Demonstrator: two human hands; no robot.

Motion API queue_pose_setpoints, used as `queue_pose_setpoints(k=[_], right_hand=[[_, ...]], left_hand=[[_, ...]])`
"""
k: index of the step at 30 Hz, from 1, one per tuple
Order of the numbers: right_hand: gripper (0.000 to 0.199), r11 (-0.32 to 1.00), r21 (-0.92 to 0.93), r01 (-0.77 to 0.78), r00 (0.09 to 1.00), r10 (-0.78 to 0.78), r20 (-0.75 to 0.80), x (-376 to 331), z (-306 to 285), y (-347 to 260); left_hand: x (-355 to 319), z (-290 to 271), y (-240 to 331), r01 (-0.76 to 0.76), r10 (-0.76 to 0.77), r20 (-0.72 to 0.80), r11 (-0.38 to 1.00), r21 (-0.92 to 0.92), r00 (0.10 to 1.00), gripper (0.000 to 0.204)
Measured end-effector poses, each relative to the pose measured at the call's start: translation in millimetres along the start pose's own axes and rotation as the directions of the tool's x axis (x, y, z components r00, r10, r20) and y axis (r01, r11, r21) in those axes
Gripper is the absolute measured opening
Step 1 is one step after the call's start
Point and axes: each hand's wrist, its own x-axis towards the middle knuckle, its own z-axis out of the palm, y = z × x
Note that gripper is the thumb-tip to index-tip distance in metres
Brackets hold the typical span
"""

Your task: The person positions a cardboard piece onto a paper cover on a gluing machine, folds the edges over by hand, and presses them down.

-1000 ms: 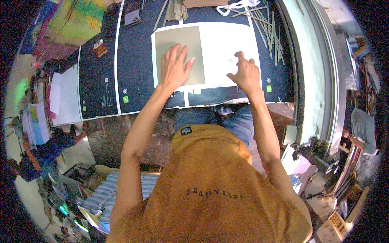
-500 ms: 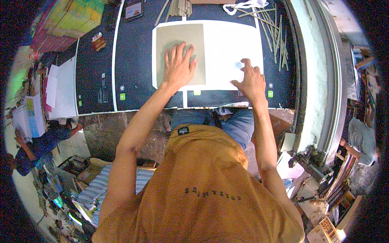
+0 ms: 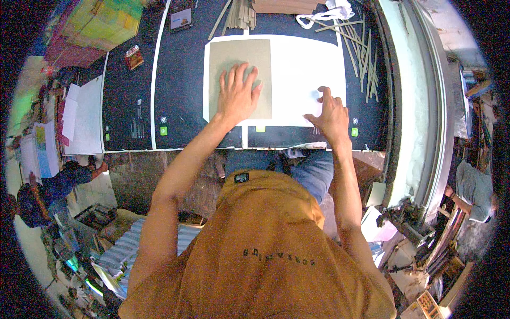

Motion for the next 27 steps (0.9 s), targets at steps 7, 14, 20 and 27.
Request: queue_pose_setpoints(k=[7, 14, 20, 27], right_hand=[[0.076, 0.989, 0.138, 0.057, 0.955, -0.013, -0.297, -32, 1, -4], [0.063, 0.956, 0.277, 0.096, 0.891, 0.041, -0.452, -49, -8, -6], [0.052, 0.898, 0.396, 0.189, 0.869, 0.035, -0.494, -61, -50, -15], [0.047, 0.801, 0.430, 0.416, 0.897, -0.284, -0.339, -66, -87, -72]], left_hand=[[89, -4, -65, 0.286, -0.355, -0.274, 0.922, -0.262, 0.894, 0.043], [135, -16, -124, 0.510, -0.508, -0.055, 0.860, 0.026, 0.860, 0.024], [54, -117, -107, 0.129, -0.233, -0.338, 0.944, -0.303, 0.912, 0.014], [-2, -248, -15, -0.036, 0.115, 0.125, 0.860, -0.509, 0.985, 0.015]])
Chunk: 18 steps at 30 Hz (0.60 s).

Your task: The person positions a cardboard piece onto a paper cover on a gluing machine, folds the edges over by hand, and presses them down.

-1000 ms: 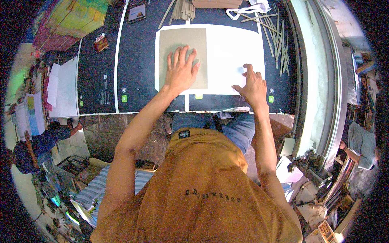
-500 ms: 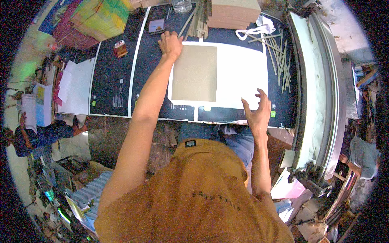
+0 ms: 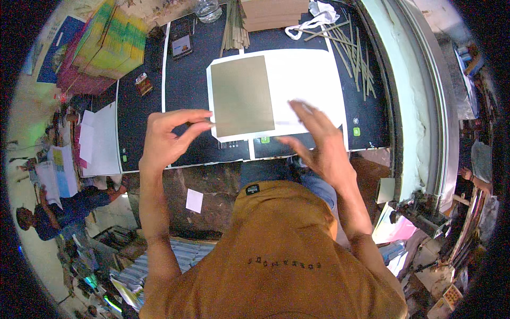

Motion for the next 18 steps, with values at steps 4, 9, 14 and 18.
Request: queue_pose_setpoints(k=[4, 9, 14, 18], right_hand=[[0.021, 0.955, 0.272, -0.120, 0.945, 0.026, 0.326, -20, 15, 30], [0.018, 0.821, 0.432, -0.374, 0.904, 0.217, 0.369, -36, 49, 63], [0.034, 0.710, 0.382, -0.591, 0.805, 0.496, 0.324, 0, 89, 98], [0.031, 0.691, 0.393, -0.606, 0.795, 0.517, 0.316, 12, 118, 106]], left_hand=[[29, 26, -24, 0.168, -0.161, 0.065, 0.791, -0.589, 0.985, 0.033], [106, 118, -69, 0.202, -0.360, -0.116, 0.729, -0.654, 0.926, 0.038], [104, 211, -130, 0.000, 0.056, -0.388, 0.990, 0.144, 0.920, 0.059], [81, 221, -116, -0.171, 0.200, -0.092, 0.952, 0.252, 0.975, 0.066]])
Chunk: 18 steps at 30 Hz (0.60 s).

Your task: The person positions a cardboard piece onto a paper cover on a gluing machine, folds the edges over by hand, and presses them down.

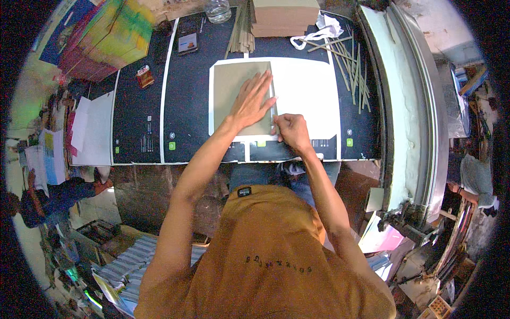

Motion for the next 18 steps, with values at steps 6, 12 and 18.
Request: queue_pose_setpoints(k=[6, 12, 18], right_hand=[[0.028, 0.992, 0.055, -0.110, 0.994, 0.110, 0.004, -1, 16, -6], [0.033, 0.985, 0.094, -0.144, 0.989, 0.145, -0.006, -14, 17, 2], [0.033, 0.982, 0.105, -0.156, 0.987, 0.159, -0.021, -18, 16, 0]], left_hand=[[-5, 6, -3, -0.033, 0.001, 0.171, 0.982, 0.183, 0.985, 0.067], [-6, 9, 0, -0.016, -0.017, 0.149, 0.977, 0.213, 0.989, 0.068], [-4, 7, 2, 0.062, -0.064, 0.048, 0.997, 0.046, 0.997, 0.067]])
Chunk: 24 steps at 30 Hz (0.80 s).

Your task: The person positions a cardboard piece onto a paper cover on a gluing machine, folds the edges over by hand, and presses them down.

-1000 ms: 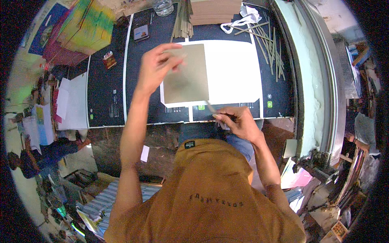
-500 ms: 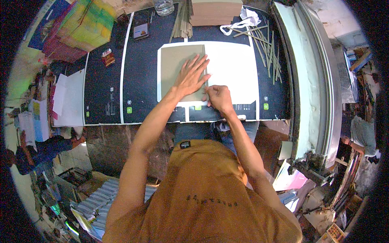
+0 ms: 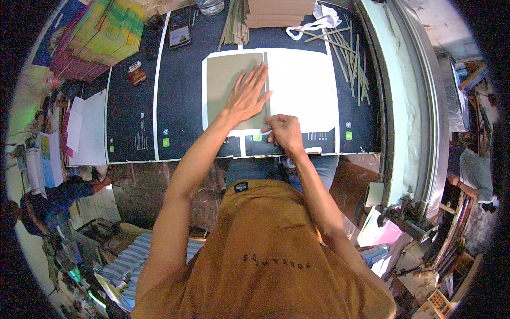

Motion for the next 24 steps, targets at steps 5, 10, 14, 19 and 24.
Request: queue_pose_setpoints(k=[5, 10, 14, 19, 24], right_hand=[[0.032, 1.000, 0.000, -0.006, 1.000, 0.006, 0.002, 0, 2, 4], [0.028, 1.000, 0.022, 0.003, 1.000, -0.003, 0.001, -8, 2, 12], [0.027, 0.998, 0.059, -0.020, 0.999, 0.018, 0.033, -26, -2, 21], [0.027, 0.997, 0.041, -0.061, 0.998, 0.061, 0.005, -71, -20, 20], [0.025, 0.995, -0.046, 0.086, 0.980, -0.093, -0.178, -75, -37, 51]], left_hand=[[0, 3, -3, -0.062, 0.042, 0.101, 0.977, 0.204, 0.994, 0.065], [-1, 2, 0, -0.052, 0.040, 0.067, 0.981, 0.185, 0.997, 0.064], [0, 0, 0, -0.045, 0.031, 0.076, 0.983, 0.179, 0.997, 0.065], [1, 2, -2, -0.034, 0.023, 0.072, 0.986, 0.166, 0.997, 0.065], [3, 2, 0, -0.024, 0.007, 0.096, 0.985, 0.171, 0.995, 0.066]])
